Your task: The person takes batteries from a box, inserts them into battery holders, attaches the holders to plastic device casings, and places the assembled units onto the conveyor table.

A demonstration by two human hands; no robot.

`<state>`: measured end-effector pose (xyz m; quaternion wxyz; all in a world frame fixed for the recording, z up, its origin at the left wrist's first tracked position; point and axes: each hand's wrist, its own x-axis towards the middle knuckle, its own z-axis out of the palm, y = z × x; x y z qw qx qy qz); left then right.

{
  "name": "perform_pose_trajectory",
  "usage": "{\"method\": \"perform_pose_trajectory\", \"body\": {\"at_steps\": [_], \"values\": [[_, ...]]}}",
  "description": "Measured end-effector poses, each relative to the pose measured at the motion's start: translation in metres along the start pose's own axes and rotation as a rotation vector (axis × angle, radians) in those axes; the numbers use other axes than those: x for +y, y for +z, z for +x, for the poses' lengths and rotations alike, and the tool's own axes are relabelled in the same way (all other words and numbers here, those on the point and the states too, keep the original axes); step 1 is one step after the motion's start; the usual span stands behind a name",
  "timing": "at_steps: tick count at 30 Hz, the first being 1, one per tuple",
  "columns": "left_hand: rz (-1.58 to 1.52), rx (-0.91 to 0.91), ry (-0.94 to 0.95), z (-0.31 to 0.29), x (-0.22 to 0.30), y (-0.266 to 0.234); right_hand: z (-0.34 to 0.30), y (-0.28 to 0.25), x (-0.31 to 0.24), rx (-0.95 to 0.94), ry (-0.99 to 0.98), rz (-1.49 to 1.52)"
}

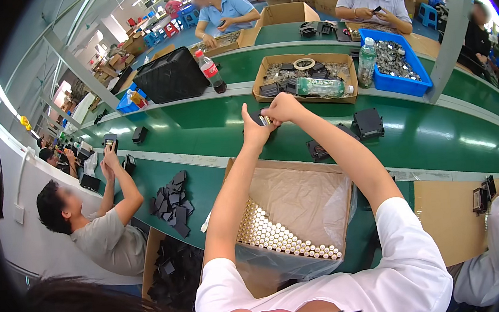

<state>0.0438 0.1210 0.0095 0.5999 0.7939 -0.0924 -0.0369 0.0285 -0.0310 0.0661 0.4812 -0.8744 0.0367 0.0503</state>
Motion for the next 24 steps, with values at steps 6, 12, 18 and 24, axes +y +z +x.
{"method": "perform_pose_trajectory", "body": {"at_steps": [6, 12, 18, 24], "values": [[-0.206, 0.033, -0.126, 0.029, -0.019, -0.021, 0.033, 0.000, 0.015, -0.012, -0.006, 0.531], [-0.346, 0.024, -0.160, 0.039, -0.033, -0.035, 0.045, 0.008, 0.012, -0.078, -0.165, 0.101], [-0.409, 0.017, -0.170, 0.046, -0.039, -0.051, 0.051, 0.002, -0.008, -0.238, -0.332, -0.320], [-0.386, 0.027, -0.193, 0.042, -0.039, -0.069, 0.050, 0.012, -0.044, -0.376, -0.337, -0.573]]}}
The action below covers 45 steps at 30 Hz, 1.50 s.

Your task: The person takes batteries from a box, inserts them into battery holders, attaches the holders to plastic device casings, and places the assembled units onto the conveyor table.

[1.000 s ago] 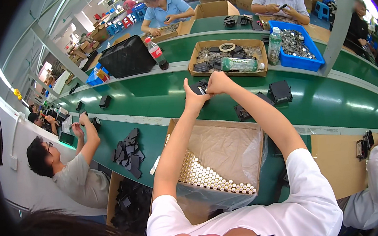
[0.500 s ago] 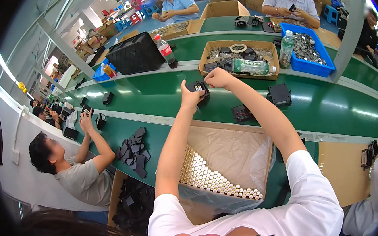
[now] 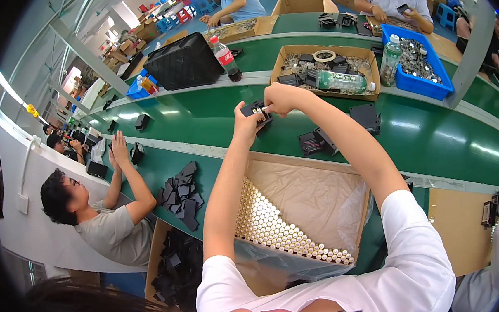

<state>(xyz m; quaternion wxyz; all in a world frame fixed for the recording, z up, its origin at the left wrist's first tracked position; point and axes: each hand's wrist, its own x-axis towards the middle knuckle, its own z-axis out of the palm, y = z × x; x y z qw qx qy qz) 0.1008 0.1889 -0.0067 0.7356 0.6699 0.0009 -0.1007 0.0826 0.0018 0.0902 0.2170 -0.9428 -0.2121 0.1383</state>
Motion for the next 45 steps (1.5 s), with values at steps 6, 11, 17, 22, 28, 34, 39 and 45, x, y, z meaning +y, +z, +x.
{"method": "perform_pose_trajectory", "body": {"at_steps": [6, 11, 17, 22, 28, 34, 39, 45], "values": [[0.075, -0.077, 0.067, 0.012, -0.004, -0.002, 0.051, 0.023, 0.017, 0.319, -0.149, -0.204], [-0.080, 0.064, -0.001, 0.020, 0.001, -0.030, 0.079, 0.050, 0.002, 0.512, -0.129, -0.063], [-0.102, 0.157, -0.028, 0.041, 0.008, -0.021, 0.088, 0.101, 0.016, 0.870, -0.308, -0.401], [0.045, 0.209, -0.018, 0.051, 0.009, -0.045, 0.071, 0.091, -0.003, 0.812, -0.338, -0.436], [1.127, 0.387, 0.297, 0.045, 0.009, -0.081, -0.012, 0.039, 0.016, 0.397, -0.202, -0.333], [1.693, 0.195, 0.452, -0.012, 0.048, -0.009, -0.126, 0.047, 0.093, 0.215, 0.091, -0.526], [1.700, -0.545, 0.367, -0.028, 0.030, 0.011, -0.117, 0.063, 0.125, 0.248, 0.094, -0.391], [1.577, -0.634, 0.354, -0.012, 0.019, 0.006, -0.118, 0.045, 0.122, 0.224, 0.122, -0.058]]}}
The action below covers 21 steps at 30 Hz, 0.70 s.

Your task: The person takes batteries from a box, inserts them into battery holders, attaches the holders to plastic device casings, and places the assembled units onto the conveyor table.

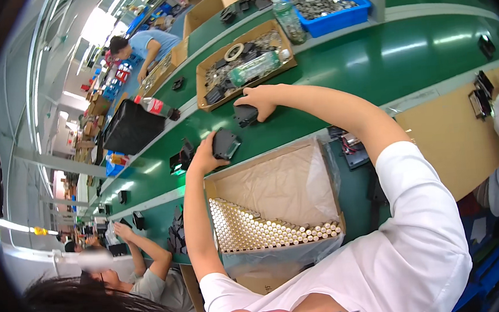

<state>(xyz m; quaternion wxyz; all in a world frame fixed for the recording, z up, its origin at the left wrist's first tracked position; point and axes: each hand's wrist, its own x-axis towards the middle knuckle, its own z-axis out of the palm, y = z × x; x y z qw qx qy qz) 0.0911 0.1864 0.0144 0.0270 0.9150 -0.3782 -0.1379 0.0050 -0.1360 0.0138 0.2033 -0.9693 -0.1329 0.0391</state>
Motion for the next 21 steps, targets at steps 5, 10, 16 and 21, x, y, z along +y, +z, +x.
{"method": "perform_pose_trajectory", "body": {"at_steps": [5, 10, 16, 21], "values": [[-0.126, 0.038, 0.092, -0.001, 0.005, -0.005, -0.044, -0.012, 0.041, 0.005, 0.119, 0.575], [-0.193, 0.061, -0.016, -0.019, 0.030, -0.024, -0.141, -0.055, 0.077, -0.226, 0.289, 1.265], [-0.236, -0.006, 0.036, 0.007, 0.054, -0.027, -0.330, -0.059, 0.125, 0.069, 0.605, 1.684], [-0.367, -0.084, 0.167, 0.051, 0.073, -0.029, -0.447, -0.015, 0.160, 0.093, 0.843, 1.797]]}}
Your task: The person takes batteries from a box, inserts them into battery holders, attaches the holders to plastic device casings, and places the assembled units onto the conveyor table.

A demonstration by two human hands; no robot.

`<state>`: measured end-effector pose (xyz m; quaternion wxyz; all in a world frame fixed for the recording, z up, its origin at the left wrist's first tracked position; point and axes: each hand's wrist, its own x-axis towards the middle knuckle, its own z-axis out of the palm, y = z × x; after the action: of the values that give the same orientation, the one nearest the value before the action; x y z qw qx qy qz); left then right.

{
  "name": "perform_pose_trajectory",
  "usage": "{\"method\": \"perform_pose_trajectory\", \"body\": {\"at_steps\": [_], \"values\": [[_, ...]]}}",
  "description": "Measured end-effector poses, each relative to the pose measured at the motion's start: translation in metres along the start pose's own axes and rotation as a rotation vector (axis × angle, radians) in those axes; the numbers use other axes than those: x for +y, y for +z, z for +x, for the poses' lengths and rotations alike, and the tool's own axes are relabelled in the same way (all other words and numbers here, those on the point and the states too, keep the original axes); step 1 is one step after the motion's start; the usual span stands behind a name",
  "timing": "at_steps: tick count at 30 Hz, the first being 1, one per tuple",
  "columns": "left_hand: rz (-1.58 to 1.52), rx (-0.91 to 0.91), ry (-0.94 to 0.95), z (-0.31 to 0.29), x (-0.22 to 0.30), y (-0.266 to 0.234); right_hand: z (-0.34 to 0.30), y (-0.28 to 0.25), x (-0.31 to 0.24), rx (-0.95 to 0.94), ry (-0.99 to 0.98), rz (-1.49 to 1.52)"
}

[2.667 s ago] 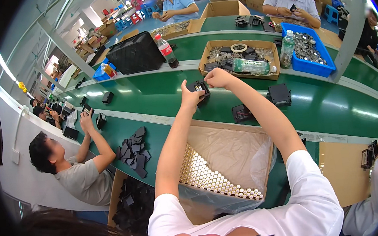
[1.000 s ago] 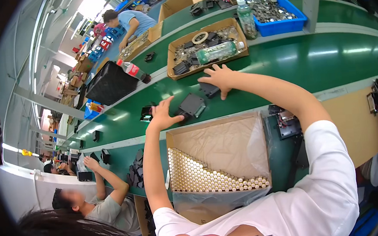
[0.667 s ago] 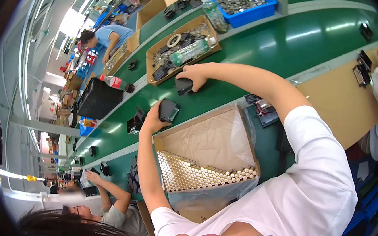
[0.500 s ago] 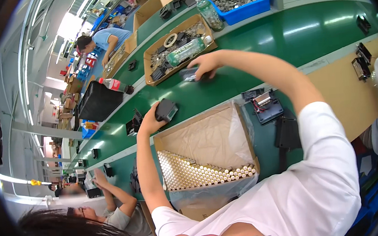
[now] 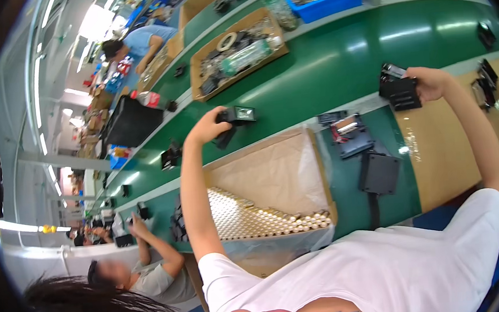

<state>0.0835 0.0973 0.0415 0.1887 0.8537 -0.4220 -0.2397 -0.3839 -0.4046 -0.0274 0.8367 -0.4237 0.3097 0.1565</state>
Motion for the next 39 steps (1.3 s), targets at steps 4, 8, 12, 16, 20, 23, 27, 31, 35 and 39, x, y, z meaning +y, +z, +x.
{"method": "perform_pose_trajectory", "body": {"at_steps": [4, 8, 12, 16, 20, 23, 27, 31, 35, 39], "values": [[-0.306, -0.247, -0.189, 0.038, 0.045, -0.006, -0.036, 0.019, 0.024, 0.048, -0.044, -0.068], [-0.654, -0.405, -0.315, 0.076, 0.055, 0.016, -0.053, 0.018, 0.041, 0.251, -0.159, -0.193], [-0.783, -0.441, -0.377, 0.091, 0.092, 0.051, -0.055, 0.017, 0.056, 0.473, -0.175, -0.354], [-0.897, -0.438, -0.336, 0.091, 0.085, 0.065, -0.071, 0.033, 0.027, 0.540, -0.150, -0.540], [-0.736, -0.332, -0.290, 0.078, 0.085, 0.060, -0.081, 0.055, 0.013, 0.739, -0.125, -0.650], [-0.629, -0.223, -0.266, 0.066, 0.083, 0.065, -0.082, 0.070, 0.019, 1.032, -0.398, -1.475], [-0.332, -0.043, -0.266, 0.051, 0.068, 0.078, -0.079, 0.264, 0.054, 0.510, -0.851, -1.269], [0.192, 0.267, -0.180, 0.061, 0.072, 0.099, -0.047, 0.341, 0.130, -0.146, -0.755, -1.506], [0.678, 0.428, 0.105, 0.054, 0.080, 0.099, -0.013, 0.354, 0.159, -0.173, -0.939, -1.554], [0.591, 0.276, 0.085, 0.047, 0.074, 0.096, 0.003, 0.348, 0.145, -0.319, -0.895, -1.849]]}}
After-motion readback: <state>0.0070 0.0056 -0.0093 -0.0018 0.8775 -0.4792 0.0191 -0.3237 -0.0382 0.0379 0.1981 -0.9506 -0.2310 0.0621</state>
